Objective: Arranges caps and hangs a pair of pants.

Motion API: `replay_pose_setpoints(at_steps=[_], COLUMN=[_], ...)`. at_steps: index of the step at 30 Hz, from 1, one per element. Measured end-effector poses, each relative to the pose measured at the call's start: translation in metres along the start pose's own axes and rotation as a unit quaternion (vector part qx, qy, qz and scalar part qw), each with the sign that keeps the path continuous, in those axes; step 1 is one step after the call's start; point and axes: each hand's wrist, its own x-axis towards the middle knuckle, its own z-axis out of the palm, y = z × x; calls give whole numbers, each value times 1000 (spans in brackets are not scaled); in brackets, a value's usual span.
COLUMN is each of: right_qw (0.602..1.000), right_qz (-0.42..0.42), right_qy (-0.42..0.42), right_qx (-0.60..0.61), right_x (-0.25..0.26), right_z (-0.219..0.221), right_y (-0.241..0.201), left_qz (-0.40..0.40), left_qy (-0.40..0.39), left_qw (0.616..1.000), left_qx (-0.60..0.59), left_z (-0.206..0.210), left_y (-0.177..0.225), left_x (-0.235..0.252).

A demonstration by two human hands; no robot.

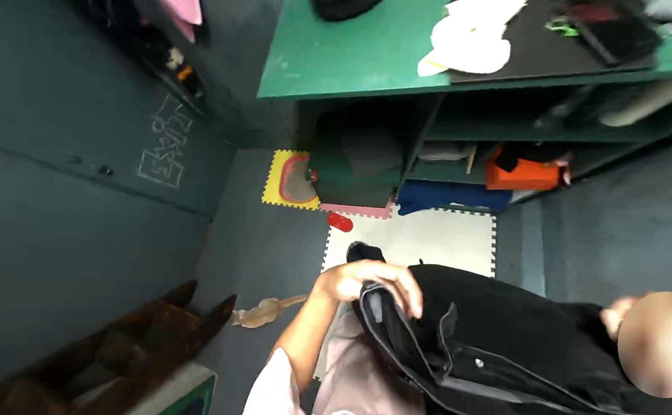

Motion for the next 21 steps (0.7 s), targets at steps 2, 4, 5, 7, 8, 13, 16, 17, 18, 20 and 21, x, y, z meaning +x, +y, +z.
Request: replay_pose_setpoints(at_steps=[2,4,5,7,8,13,16,17,18,20,21], right_qw=[994,987,982,966,963,979,981,984,986,984,980], right_qz=[-33,-50,-46,-32,-16,96,134,134,129,119,120], right_qy=[-40,-20,-10,40,80,128,80,40,-3,-79,-115], right_qx=[92,151,181,255,258,125,120,114,109,105,105], right_x=[59,115,142,187,201,240,255,256,257,258,261], right_z=[18,52,68,110,128,197,225,227,226,231,236], right_y=[65,130,160,210,230,274,291,301,312,327,330], left_qz=[42,100,133,191,203,220,162,142,125,105,100], left_qy=[23,96,163,319,391,504,531,552,578,633,659], left_qw=[999,986,965,888,842,727,663,632,598,531,497], left_qx=[8,89,155,272,310,410,503,526,541,552,556], left_z=[-14,-31,-33,-30,-30,-31,-19,-16,-12,1,9], left_y=[4,7,9,7,5,27,40,43,44,43,43], left_x=[-1,-6,-10,-21,-27,-68,-98,-107,-113,-121,-124])
